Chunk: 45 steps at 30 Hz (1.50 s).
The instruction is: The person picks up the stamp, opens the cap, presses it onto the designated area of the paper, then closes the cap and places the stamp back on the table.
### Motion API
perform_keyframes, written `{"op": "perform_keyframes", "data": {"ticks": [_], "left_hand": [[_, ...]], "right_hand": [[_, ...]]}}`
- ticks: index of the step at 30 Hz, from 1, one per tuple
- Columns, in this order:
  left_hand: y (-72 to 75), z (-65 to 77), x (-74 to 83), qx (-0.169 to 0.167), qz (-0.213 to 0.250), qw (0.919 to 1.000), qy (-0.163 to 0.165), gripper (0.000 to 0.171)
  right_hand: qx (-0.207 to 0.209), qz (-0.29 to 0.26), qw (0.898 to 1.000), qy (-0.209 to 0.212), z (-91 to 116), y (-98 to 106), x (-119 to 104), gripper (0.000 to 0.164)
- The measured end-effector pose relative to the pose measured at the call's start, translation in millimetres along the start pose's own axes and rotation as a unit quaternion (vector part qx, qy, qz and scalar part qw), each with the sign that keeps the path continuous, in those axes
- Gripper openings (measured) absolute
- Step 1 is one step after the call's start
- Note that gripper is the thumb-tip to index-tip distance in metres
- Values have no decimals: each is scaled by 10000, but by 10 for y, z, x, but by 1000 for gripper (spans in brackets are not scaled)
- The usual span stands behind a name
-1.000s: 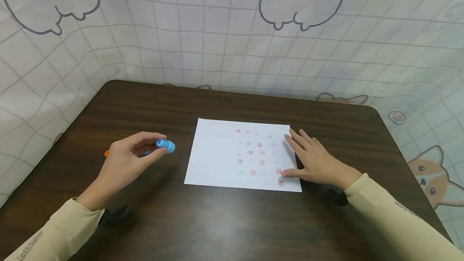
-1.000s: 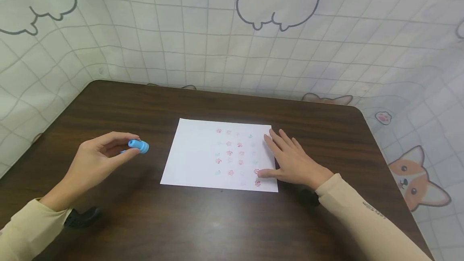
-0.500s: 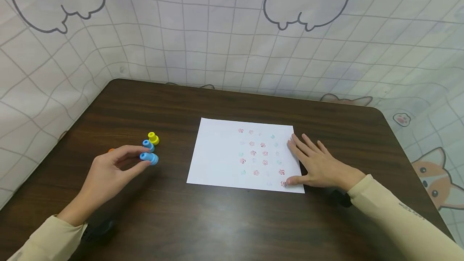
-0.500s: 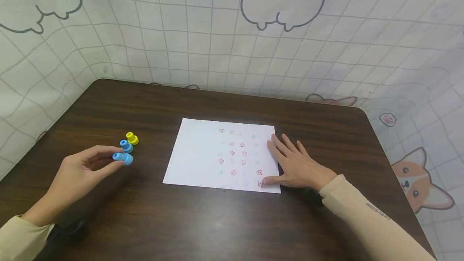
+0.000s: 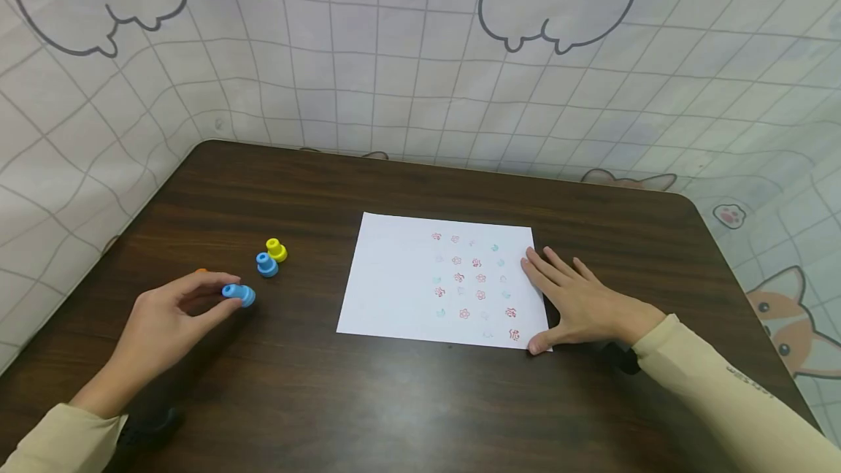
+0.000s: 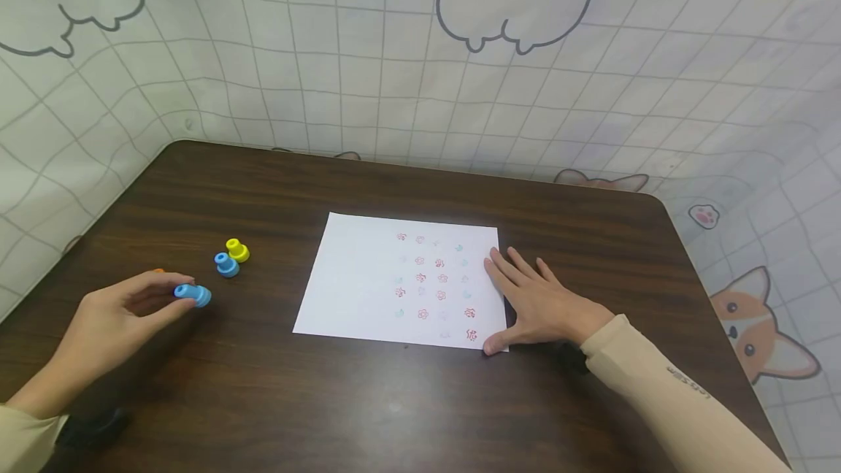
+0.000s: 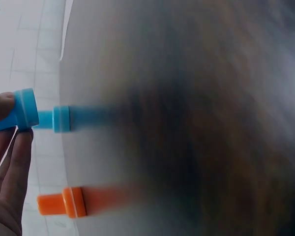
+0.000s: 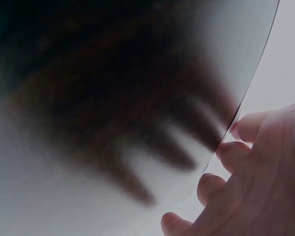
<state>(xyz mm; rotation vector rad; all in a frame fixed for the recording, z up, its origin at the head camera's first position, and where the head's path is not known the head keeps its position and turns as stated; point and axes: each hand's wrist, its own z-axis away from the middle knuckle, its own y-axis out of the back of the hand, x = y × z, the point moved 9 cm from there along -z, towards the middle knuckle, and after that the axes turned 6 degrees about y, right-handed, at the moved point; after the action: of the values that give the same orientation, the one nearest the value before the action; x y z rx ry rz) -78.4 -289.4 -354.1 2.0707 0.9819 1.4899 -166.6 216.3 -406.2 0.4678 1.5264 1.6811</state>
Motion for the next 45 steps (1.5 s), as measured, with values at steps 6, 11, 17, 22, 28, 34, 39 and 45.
{"op": "perform_keyframes", "data": {"ticks": [6,11,17,22,28,34,39,45], "left_hand": [[24,-3,-62,-93,-171,9998,-68,32],[52,-34,-137,-209,-390,9990,20,31],[71,-65,-229,-412,-569,9975,87,30],[77,-78,-294,-605,-787,9948,205,29],[77,-98,-340,-703,-910,9931,228,29],[88,-121,-352,-735,-939,9925,253,28],[88,-129,-356,-761,-1026,9913,308,27],[49,-149,-329,-777,-1190,9895,248,26]], "right_hand": [[-25,10,10000,37,0,3,-8,141],[-20,15,10000,18,-1,1,-7,142],[-26,-23,10000,-14,-6,-8,2,142],[-29,-10,10000,-4,-7,-8,3,142],[-10,43,10000,-14,-3,5,7,142],[41,122,9999,27,-7,25,6,135],[42,114,9999,25,-11,30,5,134],[29,53,10000,25,-12,8,10,134]]}}
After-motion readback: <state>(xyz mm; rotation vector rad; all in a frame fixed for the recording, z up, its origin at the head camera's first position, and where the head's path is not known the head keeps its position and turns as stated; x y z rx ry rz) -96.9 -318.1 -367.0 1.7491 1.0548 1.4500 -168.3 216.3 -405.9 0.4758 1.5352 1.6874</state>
